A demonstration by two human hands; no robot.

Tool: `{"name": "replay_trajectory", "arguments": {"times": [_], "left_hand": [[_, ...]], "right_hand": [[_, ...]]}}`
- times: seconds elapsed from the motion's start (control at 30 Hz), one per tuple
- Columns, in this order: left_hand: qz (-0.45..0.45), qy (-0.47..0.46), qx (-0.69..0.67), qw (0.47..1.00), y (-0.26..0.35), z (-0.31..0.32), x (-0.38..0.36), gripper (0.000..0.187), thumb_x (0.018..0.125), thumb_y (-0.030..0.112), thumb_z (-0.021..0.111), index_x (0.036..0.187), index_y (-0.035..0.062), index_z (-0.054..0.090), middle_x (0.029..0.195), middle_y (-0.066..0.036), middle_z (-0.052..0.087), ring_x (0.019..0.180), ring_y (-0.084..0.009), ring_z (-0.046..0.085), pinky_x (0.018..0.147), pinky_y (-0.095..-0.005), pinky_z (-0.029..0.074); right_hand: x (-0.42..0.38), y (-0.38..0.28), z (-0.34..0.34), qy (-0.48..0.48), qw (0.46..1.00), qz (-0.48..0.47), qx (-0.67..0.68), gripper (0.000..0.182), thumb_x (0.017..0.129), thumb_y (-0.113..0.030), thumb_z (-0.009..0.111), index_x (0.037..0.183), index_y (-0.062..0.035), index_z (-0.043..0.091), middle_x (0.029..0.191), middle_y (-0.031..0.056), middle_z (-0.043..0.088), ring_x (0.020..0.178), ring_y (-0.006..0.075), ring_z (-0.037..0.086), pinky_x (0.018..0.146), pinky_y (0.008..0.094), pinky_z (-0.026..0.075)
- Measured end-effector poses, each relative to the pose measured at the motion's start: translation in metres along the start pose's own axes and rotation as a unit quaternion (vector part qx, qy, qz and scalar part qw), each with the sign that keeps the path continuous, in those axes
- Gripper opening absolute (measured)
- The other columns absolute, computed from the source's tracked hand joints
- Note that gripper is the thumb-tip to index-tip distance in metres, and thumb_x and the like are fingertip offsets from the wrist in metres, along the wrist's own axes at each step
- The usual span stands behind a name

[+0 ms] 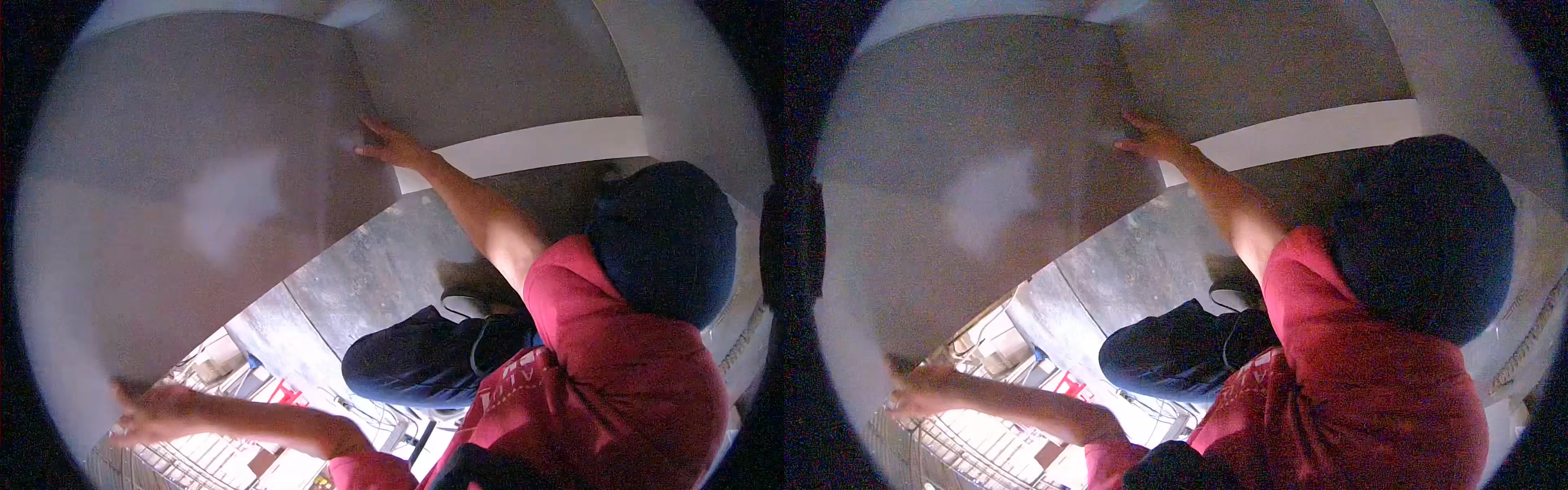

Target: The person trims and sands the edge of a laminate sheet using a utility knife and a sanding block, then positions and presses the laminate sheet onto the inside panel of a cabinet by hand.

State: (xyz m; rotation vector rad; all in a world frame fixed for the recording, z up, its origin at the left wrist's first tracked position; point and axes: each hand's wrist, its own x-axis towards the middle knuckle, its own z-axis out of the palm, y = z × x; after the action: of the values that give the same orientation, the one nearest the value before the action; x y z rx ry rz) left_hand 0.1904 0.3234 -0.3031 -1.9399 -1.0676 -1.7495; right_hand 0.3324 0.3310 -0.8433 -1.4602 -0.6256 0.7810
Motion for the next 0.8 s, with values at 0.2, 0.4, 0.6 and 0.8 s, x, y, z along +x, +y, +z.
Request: {"name": "replay_trajectory", "arguments": {"times": [0.2,0.4,0.6,0.8], "left_hand": [[0.022,-0.066,-0.144,0.987,-0.004,0.027,-0.078,0.097,0.088,0.022,0.073,0.156,-0.0031,0.009,0.142,-0.033,0.039,0.123,-0.0392,0.054,0.099,-0.0465,0.055],[-0.002,-0.027,-0.114,0.993,0.008,0.023,-0.074,0.099,0.088,0.019,0.075,0.159,0.0015,0.008,0.15,-0.027,0.037,0.127,-0.0373,0.05,0.104,-0.0495,0.049],[0.022,-0.011,-0.116,0.993,0.017,0.025,-0.07,0.097,0.092,0.025,0.073,0.158,-0.0026,0.007,0.155,-0.028,0.027,0.136,-0.0363,0.041,0.108,-0.0482,0.044],[0.03,-0.004,-0.056,0.998,0.019,0.027,-0.066,0.095,0.096,0.028,0.068,0.157,-0.0062,0.004,0.158,-0.032,0.02,0.144,-0.0386,0.033,0.113,-0.0486,0.037]], "right_hand": [[0.01,-0.015,-0.012,-0.036,0.995,-0.051,-0.076,0.091,0.088,-0.066,0.063,0.156,-0.0137,0.035,0.157,0.0234,0.036,0.147,0.0407,0.032,0.122,0.0475,0.028],[0.043,-0.063,-0.021,0.058,0.998,0.006,0.036,0.087,0.089,-0.066,0.061,0.151,-0.007,0.042,0.157,0.0237,0.037,0.145,0.0415,0.035,0.12,0.0479,0.03],[0.083,-0.152,-0.013,0.18,0.975,-0.127,0.027,0.071,0.095,-0.051,0.062,0.15,-0.0099,0.044,0.158,0.0244,0.034,0.146,0.0426,0.033,0.119,0.0495,0.029],[0.073,-0.198,-0.021,0.197,0.959,-0.203,0.003,0.064,0.095,-0.043,0.065,0.15,-0.0153,0.045,0.157,0.025,0.035,0.145,0.0432,0.034,0.119,0.0504,0.03]]}}
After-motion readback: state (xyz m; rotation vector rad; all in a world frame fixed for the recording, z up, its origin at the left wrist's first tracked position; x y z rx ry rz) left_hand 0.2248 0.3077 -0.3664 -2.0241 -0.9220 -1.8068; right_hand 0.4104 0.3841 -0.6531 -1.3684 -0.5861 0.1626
